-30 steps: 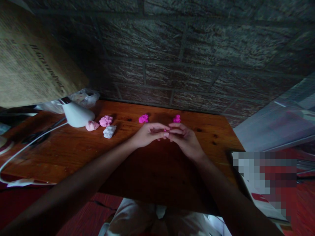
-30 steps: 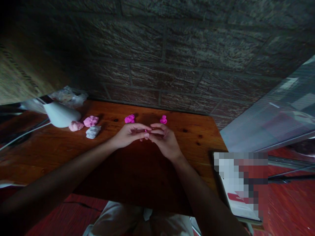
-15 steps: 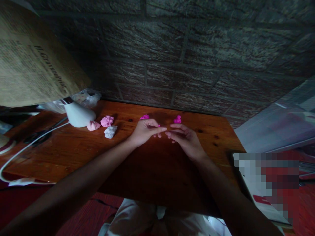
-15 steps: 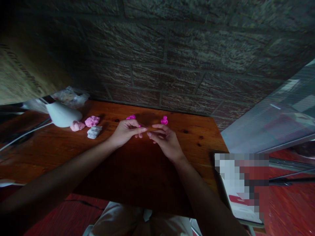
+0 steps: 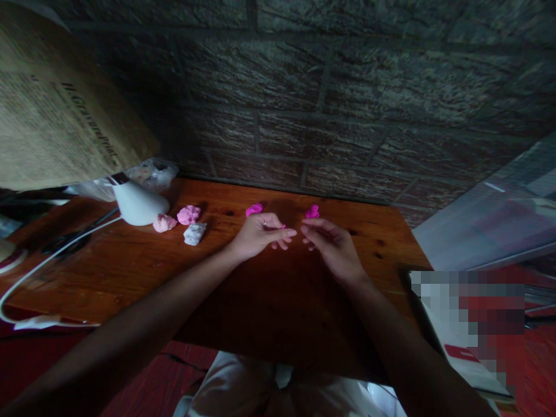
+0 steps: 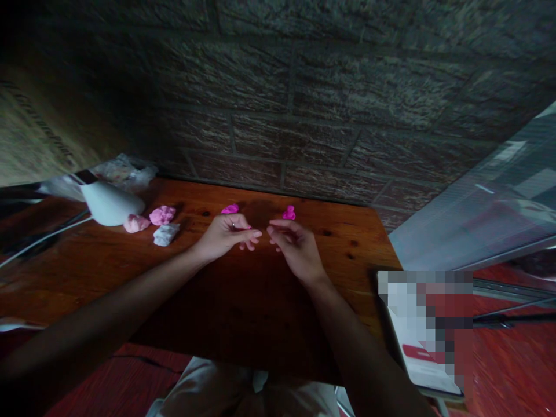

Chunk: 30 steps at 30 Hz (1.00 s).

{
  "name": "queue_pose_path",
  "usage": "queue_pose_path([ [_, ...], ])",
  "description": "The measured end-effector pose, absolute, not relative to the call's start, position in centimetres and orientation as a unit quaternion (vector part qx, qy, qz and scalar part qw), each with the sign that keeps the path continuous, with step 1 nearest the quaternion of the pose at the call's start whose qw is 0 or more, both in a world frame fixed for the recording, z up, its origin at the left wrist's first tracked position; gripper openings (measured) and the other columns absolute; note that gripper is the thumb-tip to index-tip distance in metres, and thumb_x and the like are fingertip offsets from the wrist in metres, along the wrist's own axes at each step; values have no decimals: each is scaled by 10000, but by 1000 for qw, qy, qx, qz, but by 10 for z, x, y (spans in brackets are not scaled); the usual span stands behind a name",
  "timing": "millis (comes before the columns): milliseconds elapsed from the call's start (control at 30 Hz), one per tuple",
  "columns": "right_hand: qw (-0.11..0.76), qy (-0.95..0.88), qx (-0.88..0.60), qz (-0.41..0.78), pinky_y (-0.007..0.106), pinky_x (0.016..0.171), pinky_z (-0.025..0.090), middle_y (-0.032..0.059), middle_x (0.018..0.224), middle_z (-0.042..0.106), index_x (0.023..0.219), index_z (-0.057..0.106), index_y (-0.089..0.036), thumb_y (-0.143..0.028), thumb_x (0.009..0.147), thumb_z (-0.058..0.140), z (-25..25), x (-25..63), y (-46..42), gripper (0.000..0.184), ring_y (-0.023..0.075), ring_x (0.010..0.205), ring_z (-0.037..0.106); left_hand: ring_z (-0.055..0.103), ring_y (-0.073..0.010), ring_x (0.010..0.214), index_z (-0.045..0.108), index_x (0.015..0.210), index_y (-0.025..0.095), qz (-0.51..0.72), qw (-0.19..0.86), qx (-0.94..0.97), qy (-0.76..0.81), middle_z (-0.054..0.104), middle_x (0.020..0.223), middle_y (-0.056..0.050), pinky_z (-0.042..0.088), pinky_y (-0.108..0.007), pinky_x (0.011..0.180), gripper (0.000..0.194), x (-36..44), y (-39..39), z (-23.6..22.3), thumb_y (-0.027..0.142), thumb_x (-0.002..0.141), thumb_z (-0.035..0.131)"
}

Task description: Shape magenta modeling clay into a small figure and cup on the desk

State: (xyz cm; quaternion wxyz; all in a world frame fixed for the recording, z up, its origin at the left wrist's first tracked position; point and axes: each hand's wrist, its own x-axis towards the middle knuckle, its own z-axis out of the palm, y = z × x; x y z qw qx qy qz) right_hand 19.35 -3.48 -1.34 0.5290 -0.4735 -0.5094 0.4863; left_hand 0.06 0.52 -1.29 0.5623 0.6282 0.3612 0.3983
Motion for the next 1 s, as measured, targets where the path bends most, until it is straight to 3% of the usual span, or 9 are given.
queue_pose_path([
  [100, 506, -547, -457, 486, 295, 637, 538, 34, 880, 777, 967, 776, -230, -491, 772, 796, -11, 191, -38, 326, 164, 728, 686, 630, -96, 476, 549, 654, 156, 406, 541, 649, 349, 729, 636, -29, 432, -178, 449, 476, 1, 5, -17, 500, 691, 876],
  [267, 483, -603, -439, 459, 313, 717, 553, 16, 867, 782, 932, 792, -251, -433, 786, 802, -15, 187, -41, 234, 171, 757, 693, 610, -99, 524, 692, 700, 150, 410, 448, 727, 320, 701, 607, -12, 470, -206, 527, 335, 2, 3, -24, 451, 816, 782],
  [367, 481, -607, -443, 450, 316, 709, 553, 10, 828, 771, 896, 793, -250, -446, 799, 789, -17, 189, -39, 219, 163, 714, 675, 661, -127, 620, 764, 782, 152, 399, 418, 755, 311, 764, 718, -43, 512, -228, 599, 268, 2, 3, -26, 411, 851, 755],
  [467, 480, -597, -451, 459, 310, 678, 552, 14, 801, 759, 873, 788, -236, -475, 798, 786, -17, 193, -36, 251, 154, 673, 658, 706, -151, 712, 787, 926, 137, 385, 453, 750, 290, 800, 860, -76, 553, -245, 664, 271, 3, 3, -27, 397, 855, 758],
  [600, 492, -569, -464, 468, 299, 652, 553, 20, 817, 762, 868, 784, -224, -462, 791, 793, -16, 198, -33, 250, 144, 656, 657, 688, -129, 660, 768, 1034, 121, 384, 473, 741, 283, 791, 878, -80, 562, -237, 644, 312, 3, 5, -27, 395, 896, 711],
  [833, 477, -558, -468, 491, 303, 624, 559, 31, 879, 794, 961, 809, -245, -435, 781, 805, -16, 197, -34, 262, 154, 669, 680, 669, -110, 626, 742, 936, 128, 394, 408, 771, 290, 769, 859, -73, 535, -214, 611, 287, 0, 3, -23, 384, 967, 616],
  [1000, 474, -574, -464, 481, 295, 623, 559, 15, 823, 788, 929, 816, -251, -463, 766, 816, -16, 196, -35, 268, 148, 652, 670, 670, -117, 607, 758, 909, 129, 397, 397, 772, 299, 768, 815, -69, 534, -221, 607, 303, -2, 3, -21, 413, 944, 658],
])
